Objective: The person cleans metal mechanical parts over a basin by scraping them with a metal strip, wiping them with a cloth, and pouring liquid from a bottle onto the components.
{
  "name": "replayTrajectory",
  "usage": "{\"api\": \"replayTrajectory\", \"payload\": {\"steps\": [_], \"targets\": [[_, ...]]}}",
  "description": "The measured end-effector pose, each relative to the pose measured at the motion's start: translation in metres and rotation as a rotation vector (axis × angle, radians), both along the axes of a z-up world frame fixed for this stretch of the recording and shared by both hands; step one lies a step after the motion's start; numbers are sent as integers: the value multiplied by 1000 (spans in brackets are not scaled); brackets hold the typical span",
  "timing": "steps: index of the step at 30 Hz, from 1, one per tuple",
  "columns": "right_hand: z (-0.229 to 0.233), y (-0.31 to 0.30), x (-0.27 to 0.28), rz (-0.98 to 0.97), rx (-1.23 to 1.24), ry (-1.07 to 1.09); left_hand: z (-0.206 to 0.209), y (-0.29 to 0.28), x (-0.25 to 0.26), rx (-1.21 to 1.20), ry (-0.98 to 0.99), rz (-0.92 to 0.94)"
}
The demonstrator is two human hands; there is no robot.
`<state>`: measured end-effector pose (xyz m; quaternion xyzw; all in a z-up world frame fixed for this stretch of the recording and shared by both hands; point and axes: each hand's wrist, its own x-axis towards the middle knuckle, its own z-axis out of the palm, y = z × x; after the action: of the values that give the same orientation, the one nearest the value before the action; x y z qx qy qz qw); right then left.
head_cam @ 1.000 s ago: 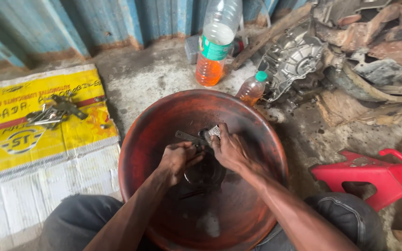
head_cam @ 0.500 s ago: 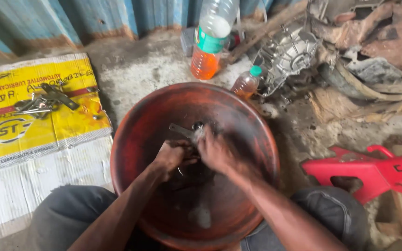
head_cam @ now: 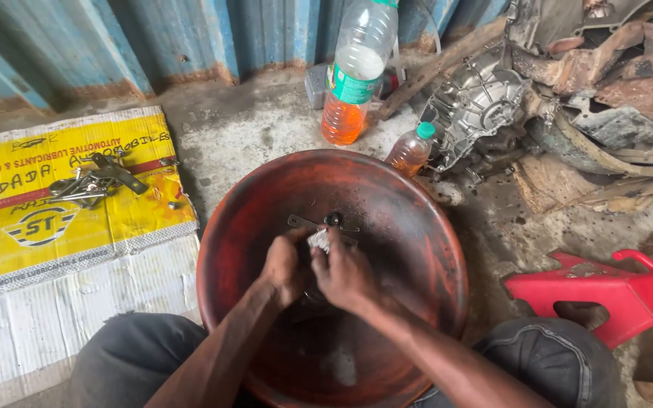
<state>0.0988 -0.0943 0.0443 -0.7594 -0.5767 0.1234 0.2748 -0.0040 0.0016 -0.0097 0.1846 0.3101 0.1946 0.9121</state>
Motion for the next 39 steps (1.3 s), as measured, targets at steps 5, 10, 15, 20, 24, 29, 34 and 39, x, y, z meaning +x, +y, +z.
{"api": "replayTrajectory", "payload": {"steps": [5, 10, 15, 20, 24, 29, 34, 39], "targets": [[7, 3, -2, -92, -208, 15, -2, -4, 9, -118, -67, 57], [-3, 3, -8, 24, 135, -117, 18, -12, 5, -105, 142, 61], [11, 7, -3, -149, -130, -77, 27, -8, 13, -108, 14, 144], [14, 3, -2, -139, -88, 68, 13, -16, 17, -41, 42, 171], [9, 2, -13, -125, -78, 58, 22, -16, 5, -50, 134, 180], [5, 4, 1, -53, -125, 16, 26, -15, 14, -45, 92, 154], [7, -3, -3, 35, -59, -149, 9, -16, 11, -53, 99, 122], [31, 5, 39, -233, -448, -66, -19, 3, 17, 148, 291, 161]]}}
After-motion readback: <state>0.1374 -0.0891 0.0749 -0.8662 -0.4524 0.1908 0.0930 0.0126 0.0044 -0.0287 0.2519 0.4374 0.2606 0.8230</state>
